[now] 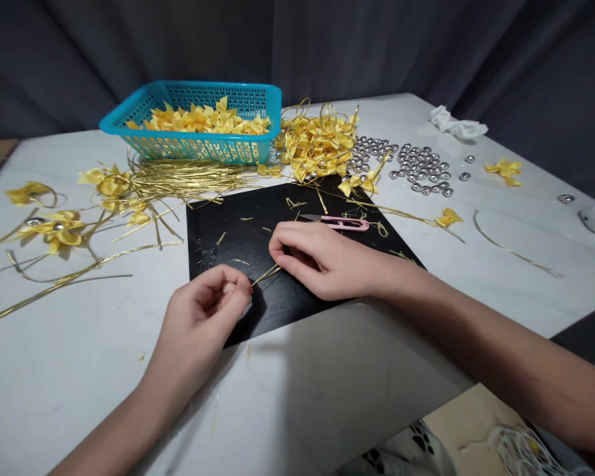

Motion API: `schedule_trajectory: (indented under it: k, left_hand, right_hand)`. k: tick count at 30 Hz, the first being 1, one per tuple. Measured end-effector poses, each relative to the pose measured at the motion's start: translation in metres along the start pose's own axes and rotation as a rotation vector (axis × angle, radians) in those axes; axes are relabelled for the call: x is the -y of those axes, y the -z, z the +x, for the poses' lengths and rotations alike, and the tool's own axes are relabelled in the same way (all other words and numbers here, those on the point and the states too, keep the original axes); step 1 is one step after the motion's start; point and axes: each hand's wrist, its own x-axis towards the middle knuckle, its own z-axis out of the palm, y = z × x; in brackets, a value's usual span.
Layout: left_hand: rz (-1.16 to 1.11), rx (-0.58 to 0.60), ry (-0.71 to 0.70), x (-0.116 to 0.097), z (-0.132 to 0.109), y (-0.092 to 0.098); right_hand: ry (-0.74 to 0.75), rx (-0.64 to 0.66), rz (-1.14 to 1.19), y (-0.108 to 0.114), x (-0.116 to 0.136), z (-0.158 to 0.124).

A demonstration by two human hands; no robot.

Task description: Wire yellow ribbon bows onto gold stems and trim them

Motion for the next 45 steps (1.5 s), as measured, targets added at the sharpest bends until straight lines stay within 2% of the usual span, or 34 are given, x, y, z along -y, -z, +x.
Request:
schedule_trajectory:
  k: [11, 23, 28, 30, 33, 35, 39, 45]
  left_hand:
    - [0.052, 0.091, -0.07, 0.003, 0.0, 0.0]
    - [0.098, 0.162, -0.188, 0.013, -0.001, -0.003]
    - [0.076, 0.139, -0.257, 0.01, 0.001, -0.002]
    - [0.005, 0.134, -0.238, 0.009, 0.002, 0.0]
    - [-0.162, 0.101, -0.143, 0.008, 0.004, 0.002]
    - [-0.298, 0.063, -0.061, 0.009, 0.005, 0.003]
    - [-0.55, 0.034, 0.066, 0.009, 0.005, 0.003]
    - [-0.619, 0.112, 0.12, 0.006, 0.006, 0.005]
  right_hand:
    - [0.001, -0.007, -0.024, 0.002, 0.004, -0.001]
    - [-0.027, 0.083, 0.006, 0.012, 0.02, -0.002]
    - [-0.072, -0.009, -0.088, 0.03, 0.017, -0.003]
    - [-0.184, -0.029, -0.182, 0.039, 0.013, -0.005]
    - [-0.495, 0.02, -0.384, 0.051, 0.001, -0.011]
    - [-0.588, 0.055, -0.42, 0.054, -0.006, -0.015]
    - [-0.597, 0.055, -0.398, 0.052, -0.015, -0.018]
    - [-0.604, -0.013, -0.259, 0.048, -0.02, -0.017]
